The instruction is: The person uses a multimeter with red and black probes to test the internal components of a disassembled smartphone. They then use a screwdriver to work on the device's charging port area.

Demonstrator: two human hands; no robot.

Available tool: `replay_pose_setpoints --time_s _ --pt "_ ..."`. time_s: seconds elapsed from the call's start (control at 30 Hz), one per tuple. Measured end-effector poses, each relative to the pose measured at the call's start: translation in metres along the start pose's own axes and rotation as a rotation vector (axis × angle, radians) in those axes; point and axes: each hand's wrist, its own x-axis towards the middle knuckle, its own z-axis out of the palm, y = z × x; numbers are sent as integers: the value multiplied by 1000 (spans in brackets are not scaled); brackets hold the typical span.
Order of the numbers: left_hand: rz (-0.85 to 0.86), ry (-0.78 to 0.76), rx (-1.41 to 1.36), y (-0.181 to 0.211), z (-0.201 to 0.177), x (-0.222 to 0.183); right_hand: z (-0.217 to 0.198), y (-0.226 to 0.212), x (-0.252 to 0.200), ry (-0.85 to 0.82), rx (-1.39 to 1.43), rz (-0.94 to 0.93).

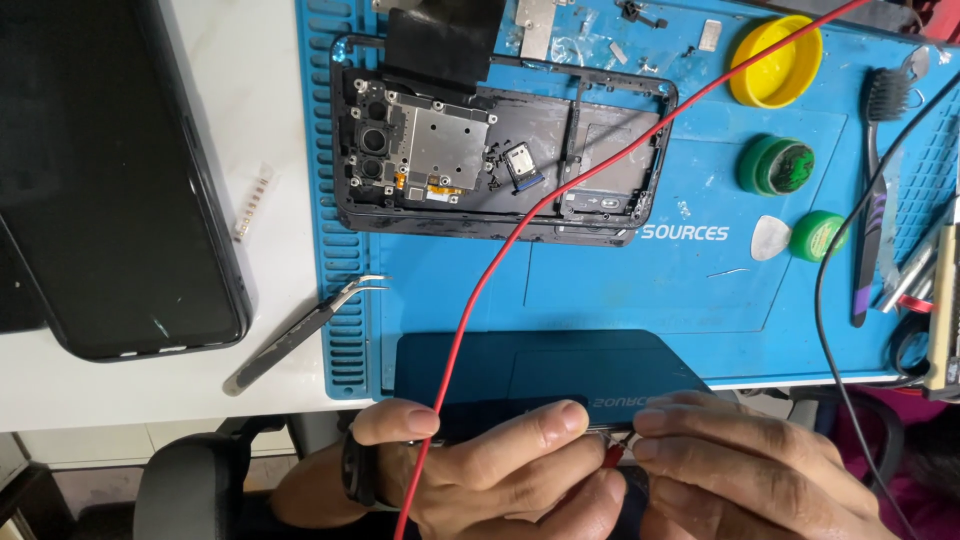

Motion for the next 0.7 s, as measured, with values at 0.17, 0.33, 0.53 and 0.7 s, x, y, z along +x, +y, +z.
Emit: replay_pose_setpoints --time_s 0.17,0.33,0.53,0.7 --pt "25 -54 -13 -4 -11 -1 0 2 -2 -13 -6 -22" --pt "55 -111 -50 -3 -14 1 1 1 -1 9 7 -39" --pt "21 122 32 -4 11 4 2 -1 1 22 -9 -34" --pt "28 111 10 -4 10 5 -1 4 -3 -30 -37 -25"
